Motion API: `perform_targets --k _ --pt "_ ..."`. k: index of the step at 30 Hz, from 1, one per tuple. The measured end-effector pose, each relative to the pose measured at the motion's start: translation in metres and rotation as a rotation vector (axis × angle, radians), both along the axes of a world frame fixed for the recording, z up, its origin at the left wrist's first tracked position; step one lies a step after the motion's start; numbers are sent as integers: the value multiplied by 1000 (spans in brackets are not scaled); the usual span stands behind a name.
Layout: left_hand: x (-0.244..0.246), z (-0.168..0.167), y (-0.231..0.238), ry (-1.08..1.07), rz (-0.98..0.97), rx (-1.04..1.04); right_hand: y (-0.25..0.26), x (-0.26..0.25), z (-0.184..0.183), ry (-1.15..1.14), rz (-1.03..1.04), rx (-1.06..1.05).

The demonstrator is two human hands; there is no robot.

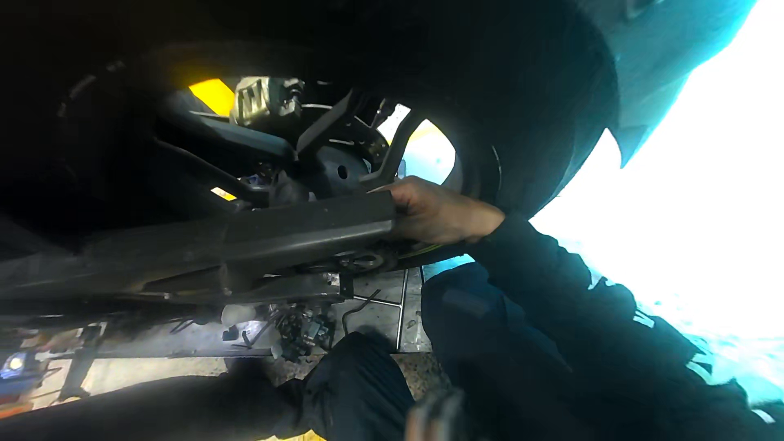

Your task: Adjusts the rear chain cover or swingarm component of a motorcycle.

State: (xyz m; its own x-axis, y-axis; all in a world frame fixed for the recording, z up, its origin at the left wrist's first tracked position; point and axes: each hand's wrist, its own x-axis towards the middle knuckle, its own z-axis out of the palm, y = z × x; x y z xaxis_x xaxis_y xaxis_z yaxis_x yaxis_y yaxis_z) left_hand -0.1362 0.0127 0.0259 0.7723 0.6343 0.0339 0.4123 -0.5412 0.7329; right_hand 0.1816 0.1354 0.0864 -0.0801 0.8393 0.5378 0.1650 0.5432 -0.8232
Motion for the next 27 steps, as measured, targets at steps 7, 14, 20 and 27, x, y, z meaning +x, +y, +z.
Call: perform_targets --k 7,14,20,27 --pt "60 61 122 -230 253 615 -22 -24 -11 195 -209 -150" --pt "87 97 165 -101 131 910 -42 -73 -30 -14 -853 -72" --pt "92 98 172 18 110 955 -33 -78 -31 -102 -966 -13" --pt "98 100 176 103 78 936 -37 -73 -33 -169 -881 -54"
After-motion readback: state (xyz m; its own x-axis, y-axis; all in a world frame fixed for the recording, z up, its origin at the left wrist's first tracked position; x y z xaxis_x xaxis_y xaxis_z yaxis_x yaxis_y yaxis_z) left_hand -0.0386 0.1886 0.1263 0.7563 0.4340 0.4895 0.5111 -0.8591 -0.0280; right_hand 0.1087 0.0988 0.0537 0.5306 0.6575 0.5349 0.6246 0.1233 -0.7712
